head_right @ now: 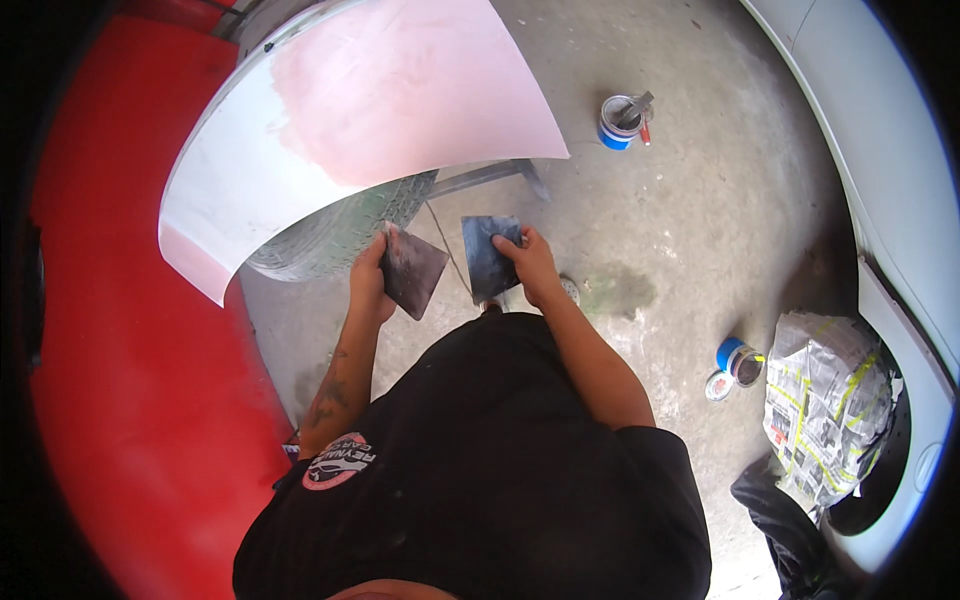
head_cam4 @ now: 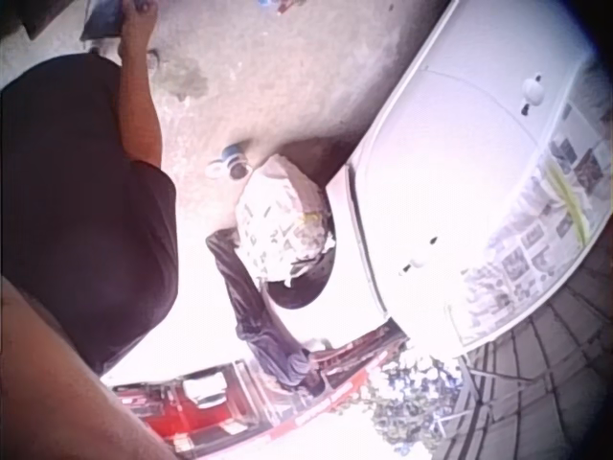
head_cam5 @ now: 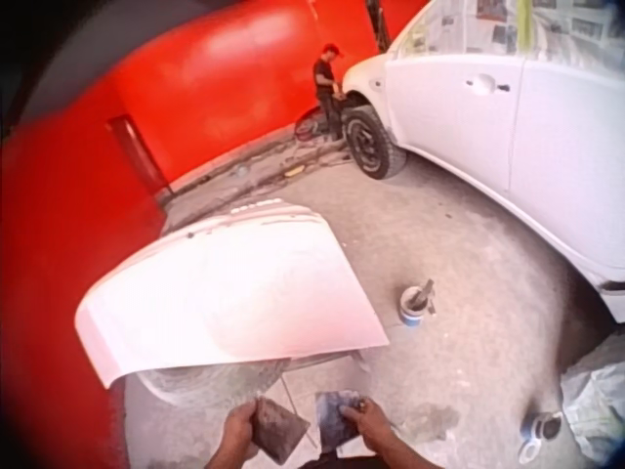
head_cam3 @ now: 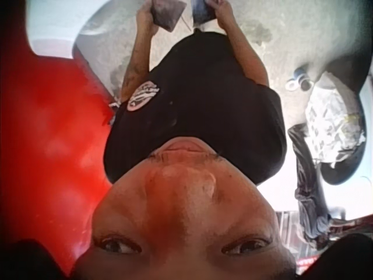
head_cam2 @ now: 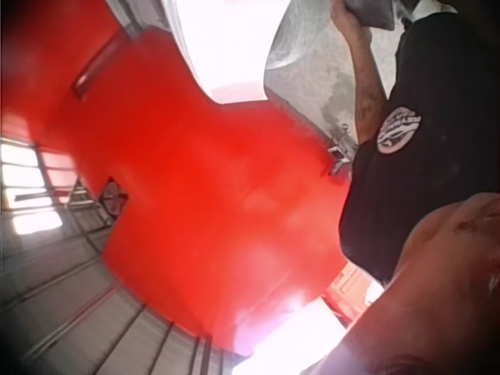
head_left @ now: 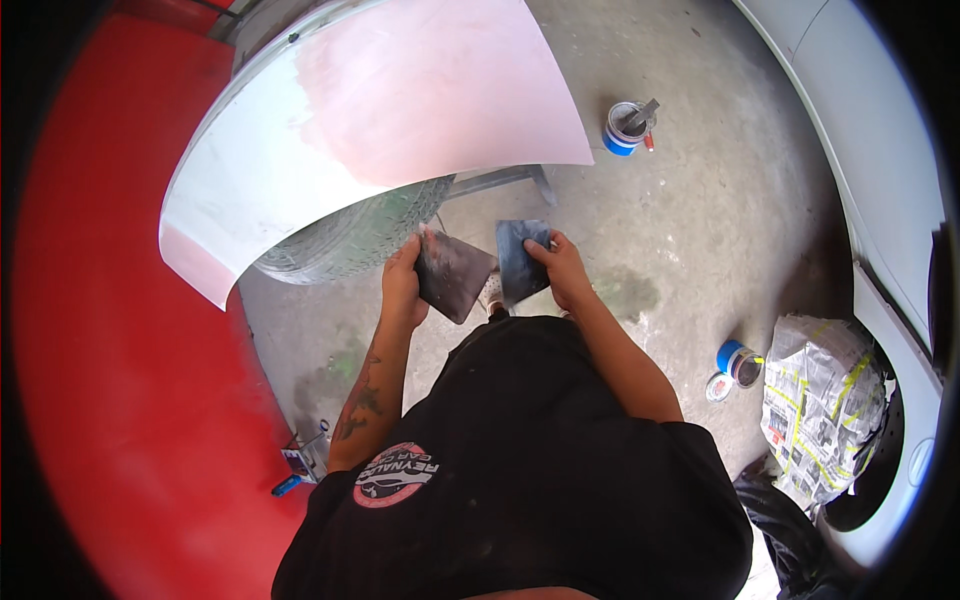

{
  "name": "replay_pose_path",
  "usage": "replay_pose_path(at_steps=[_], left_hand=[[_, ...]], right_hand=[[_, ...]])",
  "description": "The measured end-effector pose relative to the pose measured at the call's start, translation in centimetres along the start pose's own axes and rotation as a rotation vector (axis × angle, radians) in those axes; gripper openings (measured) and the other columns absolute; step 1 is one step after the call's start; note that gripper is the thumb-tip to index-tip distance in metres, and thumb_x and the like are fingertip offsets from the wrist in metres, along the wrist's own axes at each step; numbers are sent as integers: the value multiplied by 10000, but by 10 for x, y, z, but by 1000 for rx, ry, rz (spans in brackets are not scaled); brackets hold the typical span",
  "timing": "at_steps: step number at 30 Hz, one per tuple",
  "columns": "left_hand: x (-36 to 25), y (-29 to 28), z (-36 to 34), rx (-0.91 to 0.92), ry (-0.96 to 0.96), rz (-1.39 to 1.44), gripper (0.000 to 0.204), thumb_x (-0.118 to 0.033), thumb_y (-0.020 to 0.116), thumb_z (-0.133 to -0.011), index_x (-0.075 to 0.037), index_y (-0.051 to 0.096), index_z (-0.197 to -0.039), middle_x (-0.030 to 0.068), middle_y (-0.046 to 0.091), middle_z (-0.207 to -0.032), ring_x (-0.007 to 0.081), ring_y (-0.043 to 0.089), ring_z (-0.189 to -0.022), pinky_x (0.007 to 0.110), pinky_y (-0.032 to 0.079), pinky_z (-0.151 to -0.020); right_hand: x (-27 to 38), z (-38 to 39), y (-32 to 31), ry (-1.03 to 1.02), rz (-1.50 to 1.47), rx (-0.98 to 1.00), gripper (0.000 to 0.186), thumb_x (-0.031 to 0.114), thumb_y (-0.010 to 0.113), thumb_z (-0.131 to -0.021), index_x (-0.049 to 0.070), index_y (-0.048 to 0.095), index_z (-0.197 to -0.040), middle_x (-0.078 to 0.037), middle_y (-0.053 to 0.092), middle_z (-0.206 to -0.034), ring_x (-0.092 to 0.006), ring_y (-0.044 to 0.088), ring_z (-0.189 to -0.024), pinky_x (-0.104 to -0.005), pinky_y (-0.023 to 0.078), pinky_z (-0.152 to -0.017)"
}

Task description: The person applies body filler onto a car panel using a metal spreader, mixes the filler between two metal spreaders, and smooths the applied filler across the panel.

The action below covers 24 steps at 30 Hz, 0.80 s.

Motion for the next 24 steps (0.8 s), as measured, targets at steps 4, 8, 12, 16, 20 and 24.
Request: replay_pose_path(at_steps=[4,8,12,16,20,24], left_hand=[[22,-39,4,-45,-55,-39,256,-253,529,-981,-16,626,-995,62,652,-947,159,625,-852,300,493,-810],[44,-69,14,-88,-117,-42,260,-259,548,-969,-13,611,-1026,63,651,-958,166,627,-859,305,495,-822],[69,-121,20,-195,-146,-37,281,-268,533,-968,-30,601,-1100,66,637,-1031,176,623,-904,332,500,-821],[105,-202,32,-374,-178,-66,304,-316,562,-946,-58,608,-1100,54,646,-972,177,641,-802,339,530,-643],[115,-244,61,-527,-213,-52,297,-323,568,-938,-72,612,-1089,40,647,-905,176,640,-720,329,504,-525],[124,-294,79,-653,-197,-62,307,-348,572,-924,-75,616,-1059,42,651,-865,172,632,-675,319,463,-459]], right_hand=[[27,12,-14,22,-184,-45,355,65,665,-867,-37,547,-1185,-92,658,-1040,-169,640,-927,-303,519,-815],[25,16,-14,-47,49,36,313,67,638,-879,-22,566,-1171,-68,660,-1035,-146,629,-902,-289,507,-811],[53,14,-1,-146,58,0,270,73,600,-905,-3,571,-1163,-47,652,-1035,-127,615,-911,-282,498,-811],[103,-13,2,-215,-232,-54,260,48,575,-925,10,555,-1181,-57,649,-1075,-142,625,-948,-293,506,-840],[187,-40,20,-475,-346,-71,229,45,561,-931,23,559,-1159,-54,650,-1070,-153,633,-934,-308,518,-834],[235,-71,33,-576,-325,-68,218,44,565,-926,32,564,-1144,-63,651,-1067,-171,638,-919,-323,527,-828]])
Point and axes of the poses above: each hand's wrist, its own z-axis away from the middle knuckle, its own y-axis out of the palm, x = y × z, the point moved 9 cm from there along -z, towards the middle knuckle
